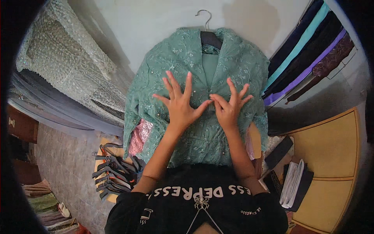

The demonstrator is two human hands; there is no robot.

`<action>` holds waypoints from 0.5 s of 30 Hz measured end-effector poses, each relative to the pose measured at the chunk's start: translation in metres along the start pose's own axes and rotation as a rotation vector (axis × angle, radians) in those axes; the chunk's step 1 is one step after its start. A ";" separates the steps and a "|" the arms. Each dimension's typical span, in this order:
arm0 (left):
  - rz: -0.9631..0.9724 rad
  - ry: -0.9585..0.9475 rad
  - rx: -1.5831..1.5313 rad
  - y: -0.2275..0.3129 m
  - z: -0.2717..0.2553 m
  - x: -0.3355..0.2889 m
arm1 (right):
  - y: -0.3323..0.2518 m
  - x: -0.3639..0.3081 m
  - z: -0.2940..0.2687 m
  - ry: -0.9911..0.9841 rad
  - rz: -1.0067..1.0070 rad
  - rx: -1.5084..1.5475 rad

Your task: The recorder takes a dress from a pile, places it onto a clothes hanger, and hangs it on a garment rack.

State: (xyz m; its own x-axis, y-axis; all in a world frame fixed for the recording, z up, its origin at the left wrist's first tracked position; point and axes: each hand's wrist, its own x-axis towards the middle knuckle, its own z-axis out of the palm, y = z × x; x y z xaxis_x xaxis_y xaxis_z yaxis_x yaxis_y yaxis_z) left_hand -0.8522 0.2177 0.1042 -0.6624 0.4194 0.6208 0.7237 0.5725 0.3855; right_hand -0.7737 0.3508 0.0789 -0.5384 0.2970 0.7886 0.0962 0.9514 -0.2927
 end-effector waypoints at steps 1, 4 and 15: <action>-0.001 0.001 0.000 0.000 0.000 0.002 | 0.000 -0.002 -0.001 -0.019 0.017 -0.006; -0.042 -0.080 0.038 0.000 0.004 0.007 | 0.002 -0.001 -0.003 -0.045 0.028 -0.022; -0.062 -0.070 0.052 -0.008 0.020 0.002 | 0.007 0.007 0.008 0.021 -0.011 -0.098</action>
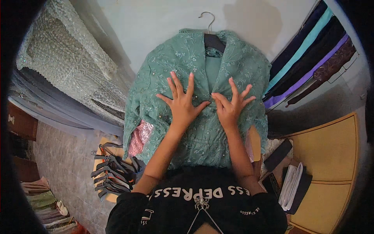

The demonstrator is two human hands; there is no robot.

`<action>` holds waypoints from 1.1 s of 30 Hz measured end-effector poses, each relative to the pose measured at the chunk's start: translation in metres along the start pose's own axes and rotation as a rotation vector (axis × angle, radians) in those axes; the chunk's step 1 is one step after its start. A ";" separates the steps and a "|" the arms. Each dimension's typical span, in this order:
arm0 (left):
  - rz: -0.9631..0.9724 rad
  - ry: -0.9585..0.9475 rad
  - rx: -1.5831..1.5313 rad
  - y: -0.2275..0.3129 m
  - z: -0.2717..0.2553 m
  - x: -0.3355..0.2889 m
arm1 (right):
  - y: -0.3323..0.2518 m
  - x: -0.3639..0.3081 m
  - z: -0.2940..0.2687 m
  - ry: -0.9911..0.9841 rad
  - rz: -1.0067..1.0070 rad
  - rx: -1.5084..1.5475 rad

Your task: The recorder takes a dress from a pile, places it onto a clothes hanger, and hangs it on a garment rack.

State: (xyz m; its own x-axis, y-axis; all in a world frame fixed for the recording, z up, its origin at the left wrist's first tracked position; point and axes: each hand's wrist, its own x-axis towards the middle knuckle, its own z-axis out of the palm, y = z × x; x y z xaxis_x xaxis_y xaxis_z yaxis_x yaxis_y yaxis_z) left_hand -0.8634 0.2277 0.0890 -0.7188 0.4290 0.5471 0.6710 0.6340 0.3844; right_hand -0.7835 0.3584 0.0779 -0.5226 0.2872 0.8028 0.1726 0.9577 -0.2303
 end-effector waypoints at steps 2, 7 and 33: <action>-0.001 0.003 -0.005 -0.001 0.000 -0.001 | 0.000 0.003 0.002 0.012 -0.002 -0.001; -0.001 0.001 -0.008 -0.001 0.001 -0.001 | 0.002 0.015 0.006 0.061 0.017 0.064; 0.032 0.004 0.019 0.000 -0.009 -0.006 | 0.005 0.044 0.017 0.117 0.047 0.040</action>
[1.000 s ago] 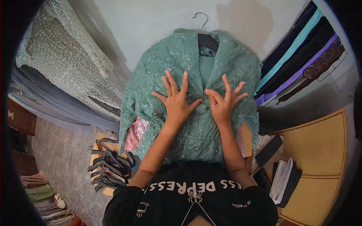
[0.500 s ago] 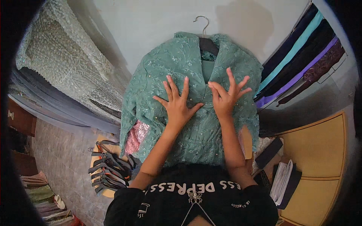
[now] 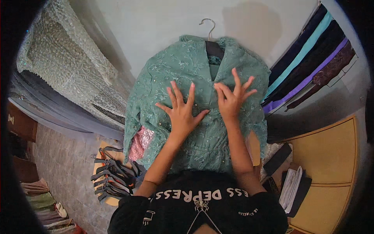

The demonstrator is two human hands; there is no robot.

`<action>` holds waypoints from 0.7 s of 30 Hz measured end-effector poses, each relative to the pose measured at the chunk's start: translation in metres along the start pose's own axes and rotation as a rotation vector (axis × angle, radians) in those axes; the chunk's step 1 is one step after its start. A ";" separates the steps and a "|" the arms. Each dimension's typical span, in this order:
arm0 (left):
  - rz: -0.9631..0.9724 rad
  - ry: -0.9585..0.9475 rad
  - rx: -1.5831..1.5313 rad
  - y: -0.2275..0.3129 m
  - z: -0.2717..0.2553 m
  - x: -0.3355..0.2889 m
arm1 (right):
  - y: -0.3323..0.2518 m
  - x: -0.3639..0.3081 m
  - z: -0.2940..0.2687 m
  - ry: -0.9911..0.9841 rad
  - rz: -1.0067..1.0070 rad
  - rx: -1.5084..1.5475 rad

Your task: The recorder takes a dress from a pile, places it onto a clothes hanger, and hangs it on a garment rack.

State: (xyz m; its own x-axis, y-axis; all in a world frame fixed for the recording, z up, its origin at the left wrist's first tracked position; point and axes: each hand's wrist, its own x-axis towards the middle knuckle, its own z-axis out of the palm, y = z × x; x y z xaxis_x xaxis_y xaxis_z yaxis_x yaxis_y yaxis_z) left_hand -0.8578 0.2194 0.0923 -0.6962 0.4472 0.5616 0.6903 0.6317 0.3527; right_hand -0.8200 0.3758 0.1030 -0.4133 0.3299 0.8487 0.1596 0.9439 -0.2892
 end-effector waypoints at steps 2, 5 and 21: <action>0.022 0.028 -0.043 0.003 -0.011 0.007 | 0.000 -0.009 -0.002 -0.086 0.001 0.003; 0.056 0.077 -0.104 0.009 -0.016 0.020 | 0.000 -0.015 -0.007 -0.099 -0.005 0.015; -0.020 -0.027 -0.005 0.011 0.001 0.036 | 0.003 -0.024 -0.006 -0.105 -0.003 -0.017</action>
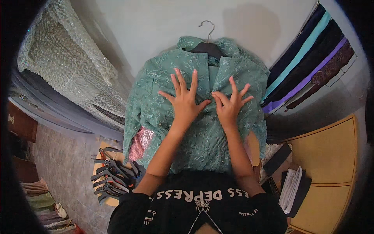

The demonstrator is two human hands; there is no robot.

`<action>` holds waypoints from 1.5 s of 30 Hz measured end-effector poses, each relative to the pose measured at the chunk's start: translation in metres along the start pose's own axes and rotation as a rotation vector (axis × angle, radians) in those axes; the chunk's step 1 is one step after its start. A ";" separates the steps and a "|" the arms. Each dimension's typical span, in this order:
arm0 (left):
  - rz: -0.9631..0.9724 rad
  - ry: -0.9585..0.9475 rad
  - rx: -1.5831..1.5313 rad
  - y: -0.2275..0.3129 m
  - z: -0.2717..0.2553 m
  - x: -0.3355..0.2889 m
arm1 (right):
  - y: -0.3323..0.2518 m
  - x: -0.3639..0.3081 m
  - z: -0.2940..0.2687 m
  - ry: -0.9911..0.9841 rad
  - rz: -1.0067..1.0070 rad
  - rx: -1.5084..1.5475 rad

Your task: The recorder takes a dress from a pile, places it onto a clothes hanger, and hangs it on a garment rack.

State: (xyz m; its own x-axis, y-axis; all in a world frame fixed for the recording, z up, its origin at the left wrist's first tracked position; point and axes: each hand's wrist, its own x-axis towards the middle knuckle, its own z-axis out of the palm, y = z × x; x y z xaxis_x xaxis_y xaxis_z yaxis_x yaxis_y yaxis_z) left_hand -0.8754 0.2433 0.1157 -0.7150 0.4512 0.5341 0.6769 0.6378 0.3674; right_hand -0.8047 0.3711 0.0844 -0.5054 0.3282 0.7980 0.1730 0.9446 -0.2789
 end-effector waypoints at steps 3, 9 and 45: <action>-0.007 0.015 -0.007 -0.003 0.004 -0.001 | -0.001 0.004 0.000 -0.007 -0.002 -0.004; -0.012 0.038 -0.018 -0.007 0.009 -0.003 | -0.002 0.021 0.002 0.051 -0.001 -0.019; 0.022 0.030 0.029 -0.009 0.012 -0.007 | 0.004 0.082 0.019 0.201 -0.003 0.009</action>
State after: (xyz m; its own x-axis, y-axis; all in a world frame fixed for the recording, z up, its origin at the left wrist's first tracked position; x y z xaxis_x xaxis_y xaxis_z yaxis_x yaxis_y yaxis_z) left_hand -0.8788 0.2417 0.0990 -0.6938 0.4469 0.5648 0.6872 0.6455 0.3334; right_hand -0.8620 0.4017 0.1389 -0.3266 0.3203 0.8893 0.1634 0.9458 -0.2807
